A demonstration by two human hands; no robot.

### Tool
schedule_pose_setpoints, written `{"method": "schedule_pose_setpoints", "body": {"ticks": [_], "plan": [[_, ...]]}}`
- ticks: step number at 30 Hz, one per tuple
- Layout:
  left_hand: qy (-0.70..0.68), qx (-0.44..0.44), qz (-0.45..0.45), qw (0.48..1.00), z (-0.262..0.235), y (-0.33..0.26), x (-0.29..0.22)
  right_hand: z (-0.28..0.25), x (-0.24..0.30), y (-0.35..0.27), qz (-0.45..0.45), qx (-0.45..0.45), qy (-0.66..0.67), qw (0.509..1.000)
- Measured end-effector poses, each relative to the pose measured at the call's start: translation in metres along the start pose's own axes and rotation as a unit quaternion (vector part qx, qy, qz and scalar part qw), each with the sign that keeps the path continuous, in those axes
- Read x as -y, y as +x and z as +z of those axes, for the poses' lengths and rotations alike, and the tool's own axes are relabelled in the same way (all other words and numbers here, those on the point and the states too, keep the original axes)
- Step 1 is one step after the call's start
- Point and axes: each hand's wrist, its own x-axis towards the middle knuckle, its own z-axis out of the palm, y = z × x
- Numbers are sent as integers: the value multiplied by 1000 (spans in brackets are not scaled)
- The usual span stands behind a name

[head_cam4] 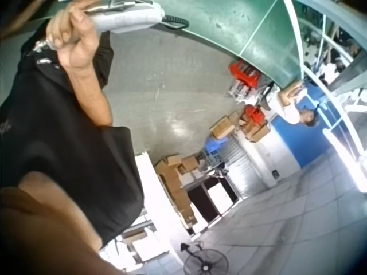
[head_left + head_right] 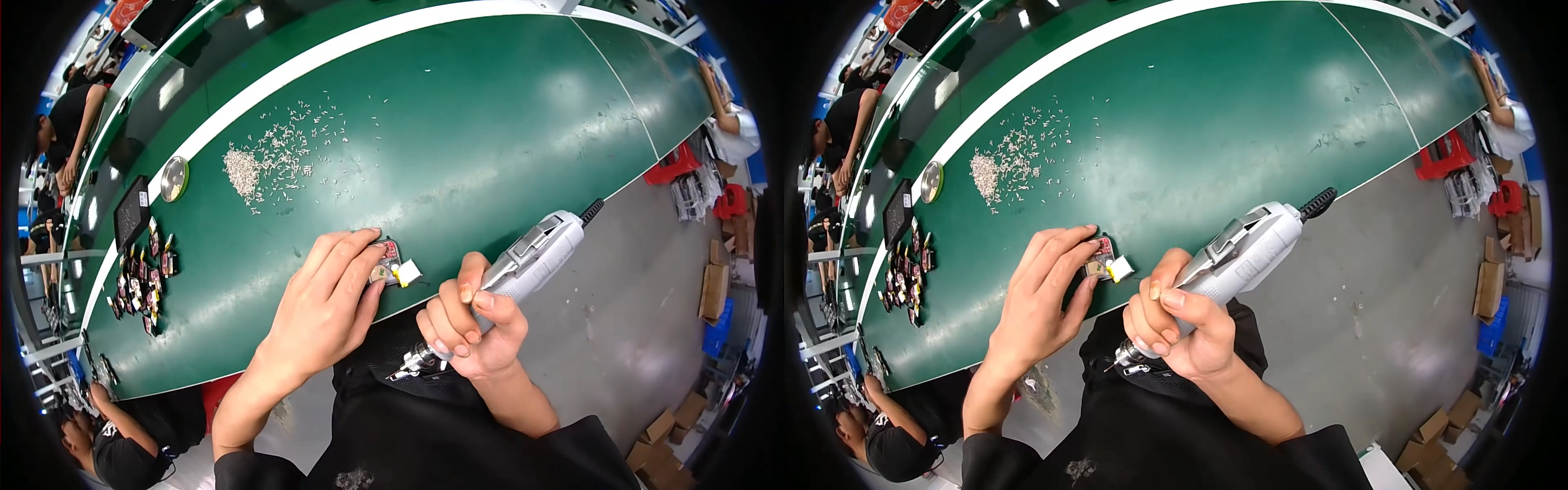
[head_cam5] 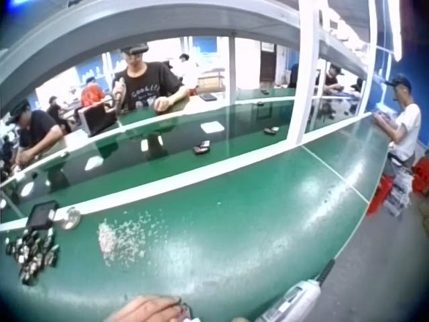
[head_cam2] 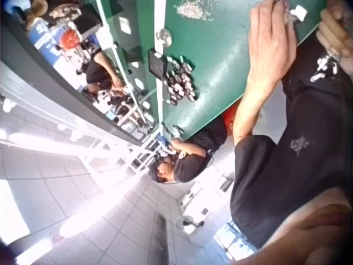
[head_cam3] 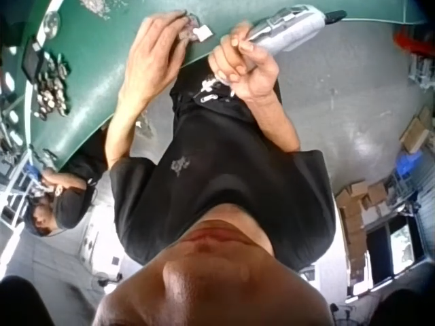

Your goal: Using a power screwdriver to assemble small electronic components with batteries on a production line.

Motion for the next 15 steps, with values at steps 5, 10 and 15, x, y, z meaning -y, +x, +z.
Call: {"method": "schedule_pose_setpoints", "body": {"ticks": [5,10,15], "plan": [[5,-30,-39,999,5,0,-8,4,-17,-11,34,-3,-5,999],[24,-39,-2,999,10,3,-2,3,-30,-19,55,-38,-2,998],[20,-23,44,999,14,7,2,2,-35,-17,50,-84,2,995]]}}
